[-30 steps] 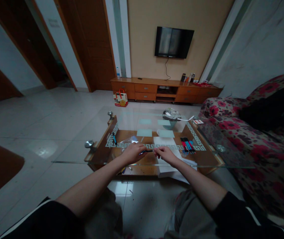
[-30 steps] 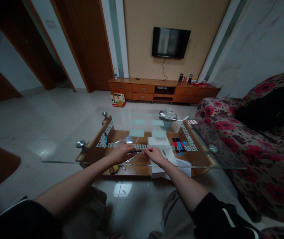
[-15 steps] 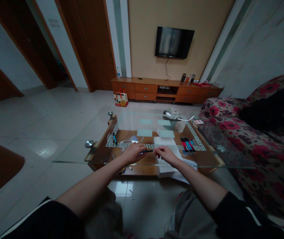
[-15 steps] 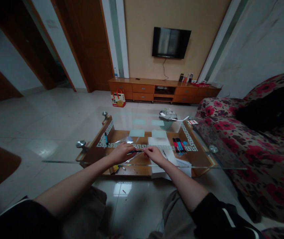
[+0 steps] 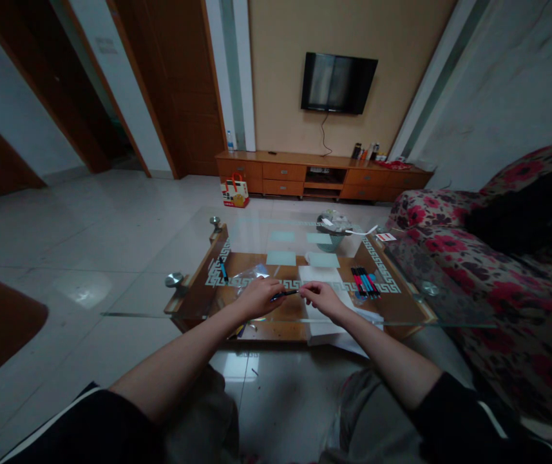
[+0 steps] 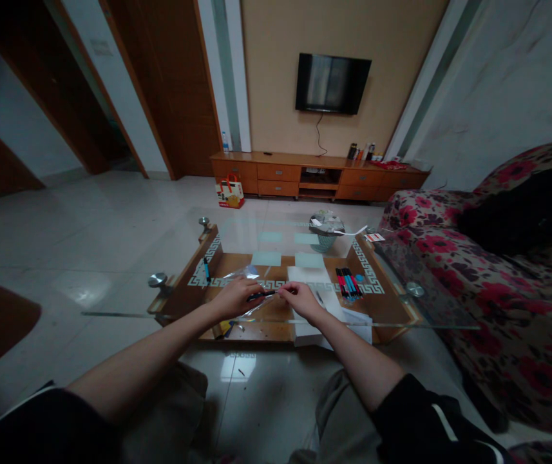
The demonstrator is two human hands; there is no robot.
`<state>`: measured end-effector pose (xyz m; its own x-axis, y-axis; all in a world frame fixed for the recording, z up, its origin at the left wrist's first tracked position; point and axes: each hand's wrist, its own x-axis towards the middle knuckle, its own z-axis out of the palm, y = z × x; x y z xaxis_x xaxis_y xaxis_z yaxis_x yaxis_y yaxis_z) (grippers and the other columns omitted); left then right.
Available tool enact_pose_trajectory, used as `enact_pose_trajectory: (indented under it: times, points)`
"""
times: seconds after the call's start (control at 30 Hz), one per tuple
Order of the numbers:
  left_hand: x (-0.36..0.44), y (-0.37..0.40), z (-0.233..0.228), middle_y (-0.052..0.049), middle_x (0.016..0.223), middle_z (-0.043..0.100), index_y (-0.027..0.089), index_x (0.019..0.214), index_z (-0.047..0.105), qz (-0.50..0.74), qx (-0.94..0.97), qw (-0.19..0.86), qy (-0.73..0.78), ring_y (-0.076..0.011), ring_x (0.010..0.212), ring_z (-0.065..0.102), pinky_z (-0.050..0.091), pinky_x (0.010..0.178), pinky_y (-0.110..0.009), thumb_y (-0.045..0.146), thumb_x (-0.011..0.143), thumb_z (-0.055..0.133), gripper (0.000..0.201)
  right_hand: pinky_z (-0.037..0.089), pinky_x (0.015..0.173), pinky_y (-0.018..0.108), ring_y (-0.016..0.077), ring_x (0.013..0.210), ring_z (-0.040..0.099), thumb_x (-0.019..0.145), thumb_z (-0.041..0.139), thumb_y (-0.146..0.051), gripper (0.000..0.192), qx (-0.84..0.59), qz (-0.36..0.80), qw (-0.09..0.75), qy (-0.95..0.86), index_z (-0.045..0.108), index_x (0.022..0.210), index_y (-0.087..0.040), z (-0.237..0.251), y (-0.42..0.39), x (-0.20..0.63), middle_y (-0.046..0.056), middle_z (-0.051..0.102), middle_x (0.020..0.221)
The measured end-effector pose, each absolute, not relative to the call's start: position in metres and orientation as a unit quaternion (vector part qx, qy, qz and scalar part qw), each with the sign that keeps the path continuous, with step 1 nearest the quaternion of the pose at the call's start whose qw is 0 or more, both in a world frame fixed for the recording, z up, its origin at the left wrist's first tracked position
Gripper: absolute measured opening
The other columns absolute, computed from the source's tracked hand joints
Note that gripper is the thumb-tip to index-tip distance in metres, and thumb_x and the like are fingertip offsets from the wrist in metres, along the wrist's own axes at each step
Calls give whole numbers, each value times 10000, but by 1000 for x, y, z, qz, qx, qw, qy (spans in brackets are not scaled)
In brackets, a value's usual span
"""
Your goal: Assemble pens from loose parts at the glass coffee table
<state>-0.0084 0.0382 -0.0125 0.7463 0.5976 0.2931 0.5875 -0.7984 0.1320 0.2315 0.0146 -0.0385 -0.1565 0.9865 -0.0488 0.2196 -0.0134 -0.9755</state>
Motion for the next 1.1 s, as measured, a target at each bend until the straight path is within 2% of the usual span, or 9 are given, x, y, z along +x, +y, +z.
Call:
enact_pose_trajectory:
  times: [0.23,0.33,0.43,0.6,0.67,0.8,1.1]
  points:
    - [-10,38,-13,-50,879,677,232,1038,673,156,933,9,323,-190,827,626,436,768,-302,321,947,518,201,400,527,228,122,608,550,762,680,-431,325,-531,474,407,-572,695,917,-146,-42,16,232,16,647,729]
    - [-10,39,-14,-48,889,685,239,1040,672,155,931,12,329,-193,831,631,440,768,-305,319,945,520,197,420,536,240,135,607,564,779,648,-427,301,-544,455,419,-567,681,898,-152,-41,21,238,25,657,736]
    - [-10,40,-16,-45,892,690,240,1017,674,157,929,11,335,-196,836,633,444,768,-309,320,941,523,187,455,587,268,161,637,589,786,619,-401,245,-574,382,429,-583,663,832,-164,-37,26,253,30,661,715]
    - [-10,41,-17,-45,885,695,234,977,676,156,927,10,340,-190,822,632,445,759,-308,322,930,533,175,437,646,273,170,674,603,728,627,-213,52,-610,198,325,-695,666,741,-182,-34,27,275,33,686,741]
    - [-10,40,-16,-46,884,695,234,980,677,158,927,9,339,-191,823,632,445,758,-309,323,930,534,176,427,651,265,163,670,597,712,614,-148,96,-601,165,288,-727,681,774,-181,-35,27,276,30,690,756]
    - [-9,39,-16,-48,888,699,234,985,680,158,928,7,337,-194,814,634,448,744,-307,328,937,522,189,424,678,260,162,688,598,692,602,-81,183,-585,158,262,-751,707,800,-185,-40,29,272,26,699,771]
    - [-11,40,-16,-53,915,706,247,1057,682,163,927,23,336,-190,832,642,465,746,-293,329,930,533,212,442,767,288,194,770,622,748,586,-93,224,-583,135,217,-771,749,875,-180,-43,32,275,63,716,845]
